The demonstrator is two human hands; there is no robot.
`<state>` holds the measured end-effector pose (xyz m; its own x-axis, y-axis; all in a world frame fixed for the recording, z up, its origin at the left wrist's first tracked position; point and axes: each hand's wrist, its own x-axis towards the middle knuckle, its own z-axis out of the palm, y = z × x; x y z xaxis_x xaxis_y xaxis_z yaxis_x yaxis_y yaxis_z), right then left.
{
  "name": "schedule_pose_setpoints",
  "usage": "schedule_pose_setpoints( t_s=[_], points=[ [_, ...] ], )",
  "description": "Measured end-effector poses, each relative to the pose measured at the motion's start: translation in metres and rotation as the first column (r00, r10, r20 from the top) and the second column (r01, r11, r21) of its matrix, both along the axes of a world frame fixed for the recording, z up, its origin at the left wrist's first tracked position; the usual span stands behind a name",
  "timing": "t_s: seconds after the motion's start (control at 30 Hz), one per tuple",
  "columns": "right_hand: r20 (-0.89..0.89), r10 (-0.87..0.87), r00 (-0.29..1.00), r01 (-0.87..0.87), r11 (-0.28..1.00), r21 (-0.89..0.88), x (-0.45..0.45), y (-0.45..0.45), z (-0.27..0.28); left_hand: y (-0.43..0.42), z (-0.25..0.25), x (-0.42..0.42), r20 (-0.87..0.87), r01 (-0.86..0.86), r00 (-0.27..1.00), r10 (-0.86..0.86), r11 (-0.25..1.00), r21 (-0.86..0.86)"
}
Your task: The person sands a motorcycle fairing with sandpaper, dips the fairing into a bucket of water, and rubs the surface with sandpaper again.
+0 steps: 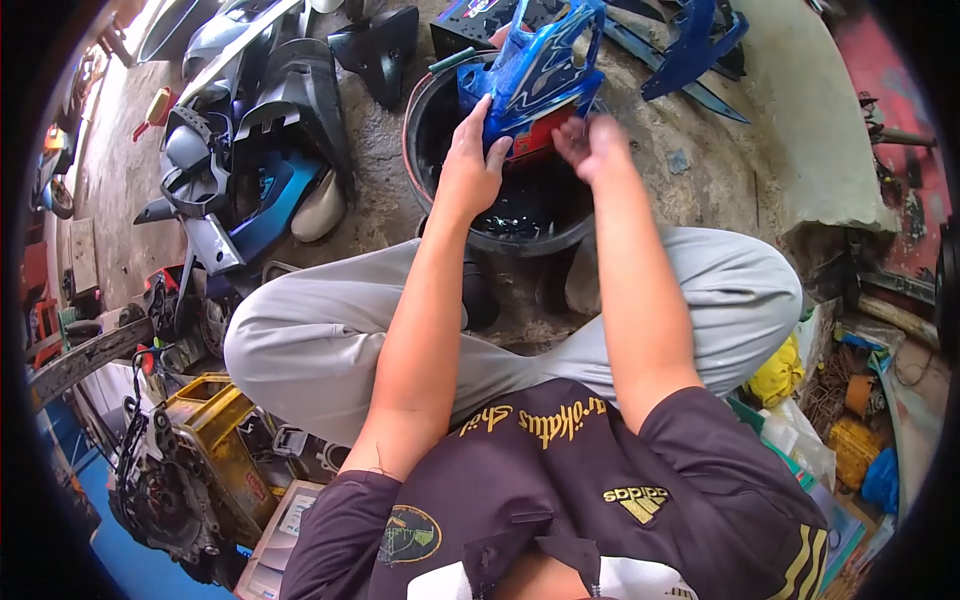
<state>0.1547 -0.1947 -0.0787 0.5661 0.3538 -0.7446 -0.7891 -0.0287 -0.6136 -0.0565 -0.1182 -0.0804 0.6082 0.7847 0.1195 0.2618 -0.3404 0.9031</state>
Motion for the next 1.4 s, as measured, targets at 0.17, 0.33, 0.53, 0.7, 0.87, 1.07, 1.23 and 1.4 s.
schedule_pose_setpoints(
  t_s=[0.17,0.33,0.53,0.7,0.87,1.07,1.23,1.4],
  points=[
    [0.296,0.198,0.934,-0.223,0.973,0.054,0.036,0.029,0.061,0.001,-0.004,-0.001,-0.001,0.000,1.000,0.000,1.000,-0.015],
    [0.333,0.383,0.862,-0.302,0.914,-0.269,0.048,0.014,0.050,0.000,-0.003,-0.001,-0.001,-0.004,1.000,0.004,0.999,-0.049],
    [0.139,0.525,0.840,-0.441,0.808,-0.391,0.023,-0.014,-0.084,0.000,0.002,-0.002,0.000,-0.005,1.000,0.005,0.999,-0.046],
    [-0.093,0.762,0.641,-0.661,0.486,-0.572,-0.022,0.004,-0.153,0.002,-0.001,-0.002,0.025,0.010,1.000,-0.009,0.999,-0.044],
    [-0.172,0.739,0.651,-0.712,0.516,-0.476,-0.049,0.013,-0.183,0.002,-0.001,-0.001,0.101,-0.005,0.995,0.012,0.997,-0.078],
    [-0.296,0.752,0.589,-0.805,0.514,-0.297,-0.036,0.000,-0.138,0.006,0.000,-0.001,0.116,0.008,0.993,0.003,0.996,-0.086],
    [-0.215,0.747,0.629,-0.777,0.608,-0.161,-0.019,-0.013,-0.054,0.007,-0.001,0.000,0.085,-0.004,0.996,0.007,1.000,-0.029],
    [0.259,0.554,0.792,-0.541,0.832,-0.125,0.004,0.010,0.059,0.005,-0.005,0.000,0.070,-0.015,0.997,0.019,0.999,-0.051]
  ],
)
